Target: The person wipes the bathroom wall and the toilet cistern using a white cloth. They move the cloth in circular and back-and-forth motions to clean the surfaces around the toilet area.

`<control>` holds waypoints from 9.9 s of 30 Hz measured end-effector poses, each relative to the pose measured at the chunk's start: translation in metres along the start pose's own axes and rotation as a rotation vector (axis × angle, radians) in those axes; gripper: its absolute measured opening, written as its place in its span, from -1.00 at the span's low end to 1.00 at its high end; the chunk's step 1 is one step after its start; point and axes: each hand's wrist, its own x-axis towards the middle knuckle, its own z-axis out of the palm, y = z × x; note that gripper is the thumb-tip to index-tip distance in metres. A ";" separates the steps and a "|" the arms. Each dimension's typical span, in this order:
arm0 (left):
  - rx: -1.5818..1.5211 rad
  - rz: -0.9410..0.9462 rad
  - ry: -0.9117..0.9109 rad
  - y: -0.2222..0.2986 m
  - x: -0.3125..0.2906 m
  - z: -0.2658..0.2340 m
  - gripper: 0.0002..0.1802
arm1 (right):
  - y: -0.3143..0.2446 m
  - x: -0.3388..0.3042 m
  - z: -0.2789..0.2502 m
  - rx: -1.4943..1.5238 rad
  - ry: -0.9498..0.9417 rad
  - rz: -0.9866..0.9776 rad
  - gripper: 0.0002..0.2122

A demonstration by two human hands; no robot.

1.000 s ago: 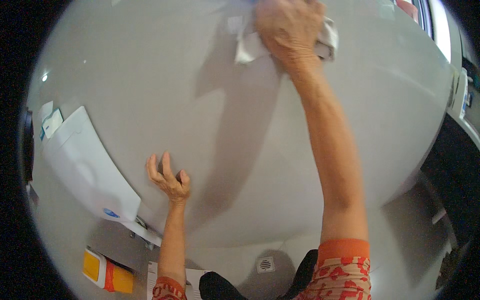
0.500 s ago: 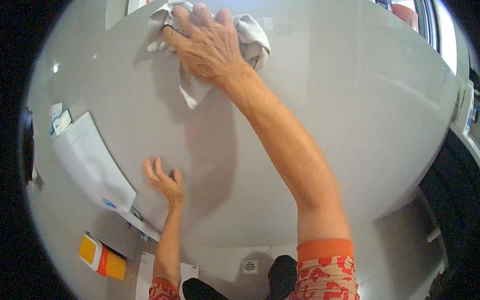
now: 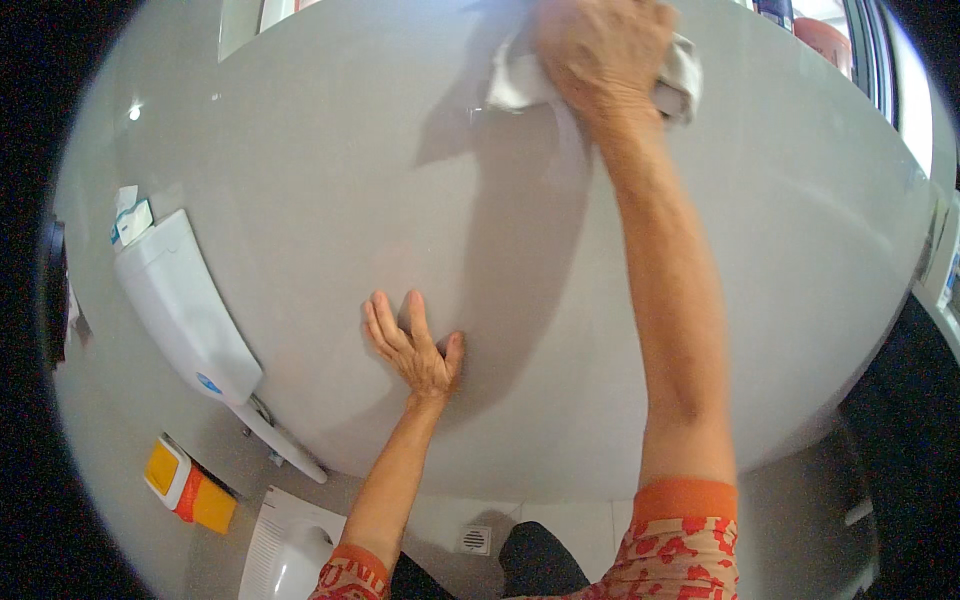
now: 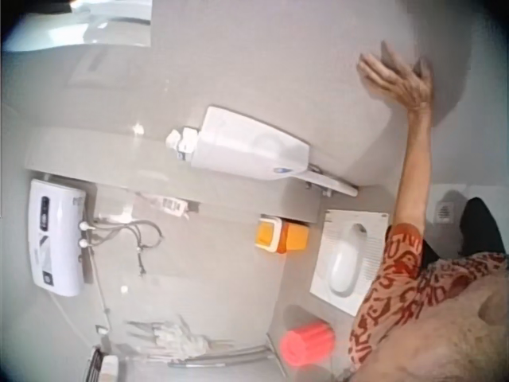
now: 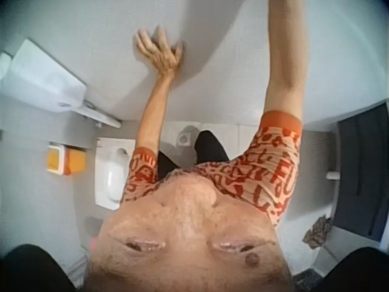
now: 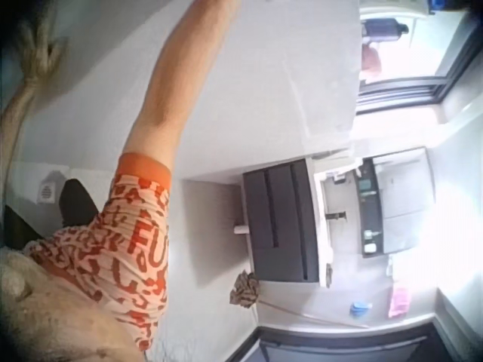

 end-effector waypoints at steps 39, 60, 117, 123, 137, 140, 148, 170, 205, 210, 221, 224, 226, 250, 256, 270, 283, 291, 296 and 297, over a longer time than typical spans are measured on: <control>-0.008 0.012 0.018 0.006 -0.002 0.001 -0.29 | 0.032 -0.116 -0.043 -0.015 -0.018 -0.055 -0.76; -0.031 -0.022 0.035 0.007 -0.002 0.002 -0.26 | -0.048 -0.203 -0.067 0.243 -0.149 -0.241 -0.85; 0.125 0.062 0.100 0.013 0.008 -0.001 -0.33 | 0.105 -0.079 -0.030 -0.075 0.069 0.047 -0.68; 0.062 0.060 0.108 0.013 0.006 0.003 -0.34 | 0.034 -0.101 -0.035 0.230 -0.032 -0.273 -0.67; -0.279 0.144 -0.173 0.135 -0.015 0.008 -0.32 | 0.154 -0.040 -0.043 0.036 -0.069 0.000 -0.71; -0.184 0.146 -0.162 0.143 -0.024 0.020 -0.33 | 0.186 -0.039 -0.050 0.019 -0.055 0.056 -0.73; -0.029 0.209 -0.011 0.140 -0.024 0.031 -0.35 | 0.272 -0.065 -0.054 -0.140 0.068 0.260 -0.68; 0.013 0.212 -0.025 0.141 -0.028 0.033 -0.32 | 0.166 -0.183 -0.080 0.032 -0.027 -0.045 -0.85; -0.005 0.216 0.001 0.140 -0.027 0.036 -0.33 | 0.165 -0.283 -0.123 -0.015 -0.060 0.090 -0.87; -0.004 0.228 0.021 0.138 -0.031 0.040 -0.33 | 0.217 -0.296 -0.137 -0.120 -0.073 0.272 -0.65; 0.059 0.293 0.072 0.133 -0.027 0.042 -0.32 | 0.303 -0.429 -0.181 -0.361 -0.031 0.985 -0.59; 0.065 0.296 0.072 0.135 -0.029 0.045 -0.31 | 0.299 -0.505 -0.212 -0.474 -0.050 1.222 -0.61; 0.080 0.285 0.055 0.131 -0.030 0.044 -0.30 | 0.272 -0.509 -0.211 -0.506 -0.039 1.576 -0.60; -0.226 0.198 -0.187 0.126 -0.032 0.028 -0.25 | 0.138 -0.259 -0.101 -0.077 -0.060 0.237 -0.74; -0.225 0.202 -0.180 0.126 -0.035 0.033 -0.24 | 0.190 -0.344 -0.133 -0.230 -0.051 0.644 -0.54; -0.598 0.239 -0.308 0.118 -0.049 0.008 -0.23 | 0.193 -0.432 -0.155 -0.370 -0.078 0.994 -0.50; -0.567 -0.097 -0.464 0.082 -0.140 -0.045 -0.35 | -0.007 -0.433 -0.141 0.239 -0.272 -0.025 -0.90; -0.466 -0.153 -0.591 0.055 -0.186 -0.077 -0.41 | 0.119 -0.441 -0.159 -0.170 -0.181 0.291 -0.78; -0.419 -0.218 -0.734 0.049 -0.220 -0.098 -0.46 | 0.185 -0.497 -0.190 -0.419 -0.207 0.643 -0.58; -0.408 -0.217 -0.754 0.048 -0.226 -0.100 -0.47 | 0.194 -0.512 -0.195 -0.496 -0.218 0.692 -0.55</control>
